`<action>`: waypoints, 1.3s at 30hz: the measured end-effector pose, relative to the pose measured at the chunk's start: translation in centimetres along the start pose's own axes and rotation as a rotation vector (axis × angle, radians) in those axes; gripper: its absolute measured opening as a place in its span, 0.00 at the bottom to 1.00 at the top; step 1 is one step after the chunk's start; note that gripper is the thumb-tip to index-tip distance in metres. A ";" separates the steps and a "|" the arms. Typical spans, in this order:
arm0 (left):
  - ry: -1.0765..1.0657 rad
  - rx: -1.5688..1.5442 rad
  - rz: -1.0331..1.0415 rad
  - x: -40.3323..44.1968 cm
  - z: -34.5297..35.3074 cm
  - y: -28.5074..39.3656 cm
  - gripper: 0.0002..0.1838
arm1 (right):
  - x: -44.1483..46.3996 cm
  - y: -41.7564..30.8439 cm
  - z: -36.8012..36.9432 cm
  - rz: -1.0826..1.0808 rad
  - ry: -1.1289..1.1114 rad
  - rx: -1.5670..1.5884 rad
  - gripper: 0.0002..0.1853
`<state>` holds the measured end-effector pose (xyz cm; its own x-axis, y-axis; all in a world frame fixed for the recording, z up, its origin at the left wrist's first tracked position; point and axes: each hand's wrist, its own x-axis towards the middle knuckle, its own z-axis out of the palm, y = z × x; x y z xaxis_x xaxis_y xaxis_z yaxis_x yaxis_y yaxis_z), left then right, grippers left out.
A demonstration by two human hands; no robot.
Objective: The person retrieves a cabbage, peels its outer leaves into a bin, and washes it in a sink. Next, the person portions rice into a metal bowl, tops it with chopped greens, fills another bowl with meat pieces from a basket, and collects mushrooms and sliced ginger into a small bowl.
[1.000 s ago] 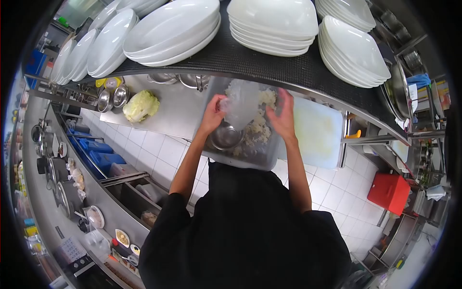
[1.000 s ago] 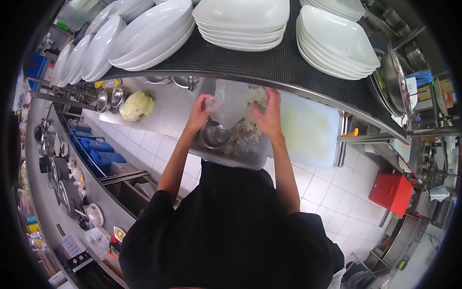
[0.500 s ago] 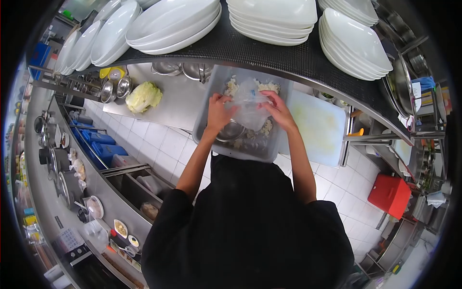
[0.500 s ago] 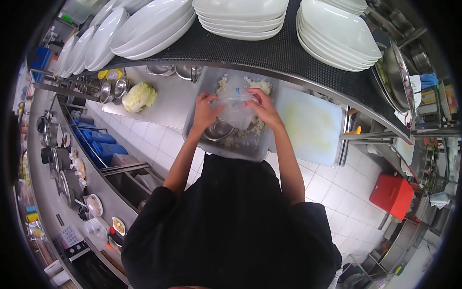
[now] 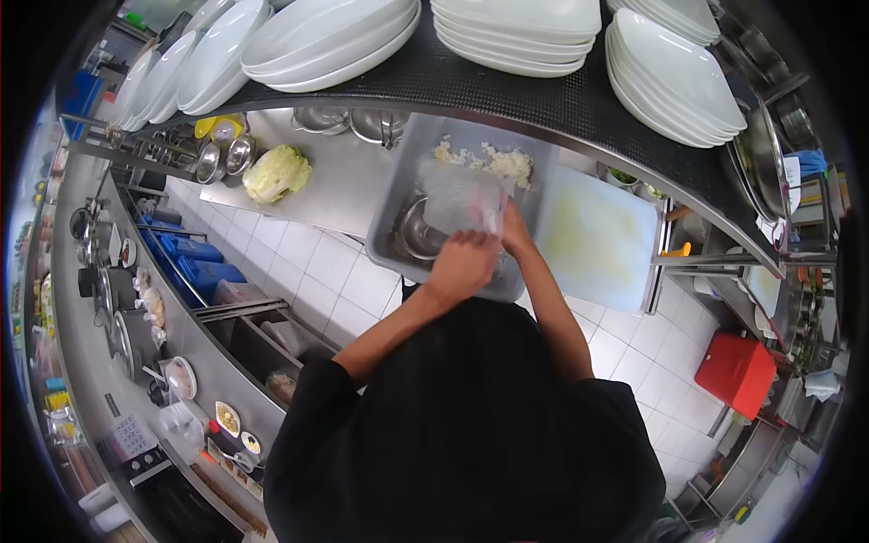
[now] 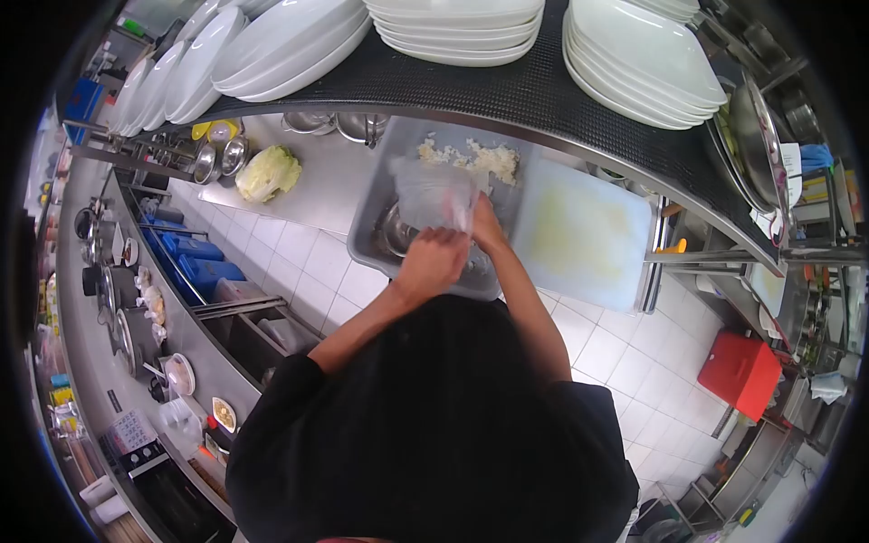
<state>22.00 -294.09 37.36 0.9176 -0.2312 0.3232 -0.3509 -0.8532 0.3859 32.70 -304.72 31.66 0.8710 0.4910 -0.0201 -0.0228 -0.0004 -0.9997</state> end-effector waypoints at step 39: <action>0.309 -0.886 -0.867 2.6 -0.2 -25.1 0.16 | 2.0 14.7 0.2 -0.152 -0.191 -0.904 0.21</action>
<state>33.19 -273.14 28.68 0.8680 0.4622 -0.1818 0.2249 -0.0394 0.9736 34.02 -303.52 16.89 0.7362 0.6759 0.0338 0.5449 -0.5624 -0.6219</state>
